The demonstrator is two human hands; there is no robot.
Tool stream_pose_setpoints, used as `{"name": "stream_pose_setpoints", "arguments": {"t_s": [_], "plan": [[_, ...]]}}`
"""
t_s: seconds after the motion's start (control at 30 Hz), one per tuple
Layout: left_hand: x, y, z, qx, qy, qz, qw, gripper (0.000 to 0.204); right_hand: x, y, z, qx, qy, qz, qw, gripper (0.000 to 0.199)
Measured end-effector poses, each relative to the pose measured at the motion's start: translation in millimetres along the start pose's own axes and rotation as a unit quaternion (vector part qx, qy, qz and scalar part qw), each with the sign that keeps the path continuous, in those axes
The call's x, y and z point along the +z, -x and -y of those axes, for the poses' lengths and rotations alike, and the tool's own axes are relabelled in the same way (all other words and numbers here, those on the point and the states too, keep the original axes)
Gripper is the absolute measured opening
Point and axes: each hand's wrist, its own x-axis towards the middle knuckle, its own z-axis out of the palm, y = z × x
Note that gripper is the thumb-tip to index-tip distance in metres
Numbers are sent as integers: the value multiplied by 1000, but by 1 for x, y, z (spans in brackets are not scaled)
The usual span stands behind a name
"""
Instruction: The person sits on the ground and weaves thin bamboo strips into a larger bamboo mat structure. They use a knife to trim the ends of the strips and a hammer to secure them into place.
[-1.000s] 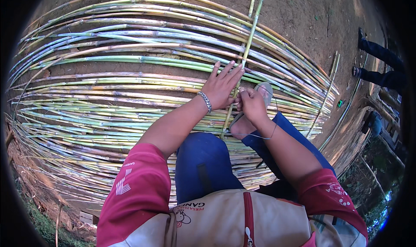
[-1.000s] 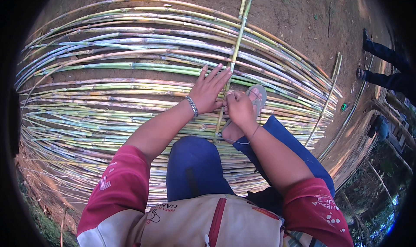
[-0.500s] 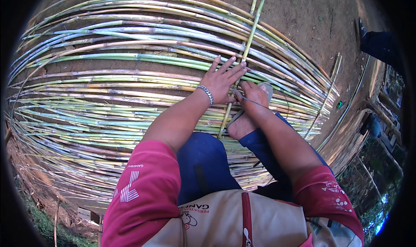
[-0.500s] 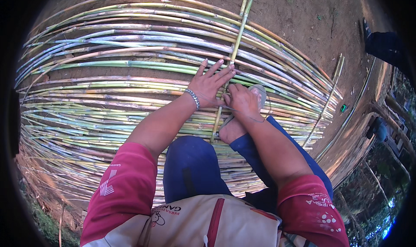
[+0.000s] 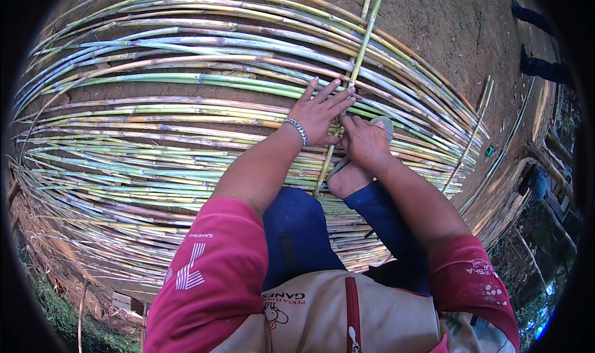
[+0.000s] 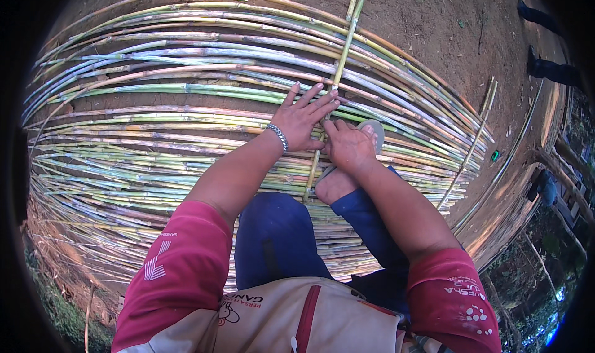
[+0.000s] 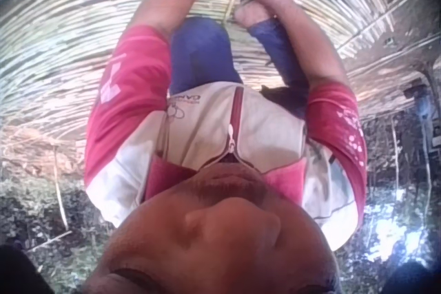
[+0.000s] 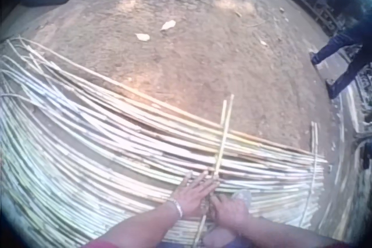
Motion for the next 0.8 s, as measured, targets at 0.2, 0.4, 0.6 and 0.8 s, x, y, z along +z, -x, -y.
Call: {"name": "stream_pose_setpoints", "arguments": {"t_s": [0.2,0.4,0.6,0.8], "plan": [[4,0,1,4,21,-25,999,112,15,-11,-14,-38,37,-26,998,20],[5,1,1,2,23,-27,999,113,2,-27,-5,-6,80,76,994,18],[9,6,2,5,13,-34,999,105,14,-17,19,148,-84,-7,985,22],[5,4,2,4,21,-23,999,100,38,-18,23,311,-290,10,905,34]]}}
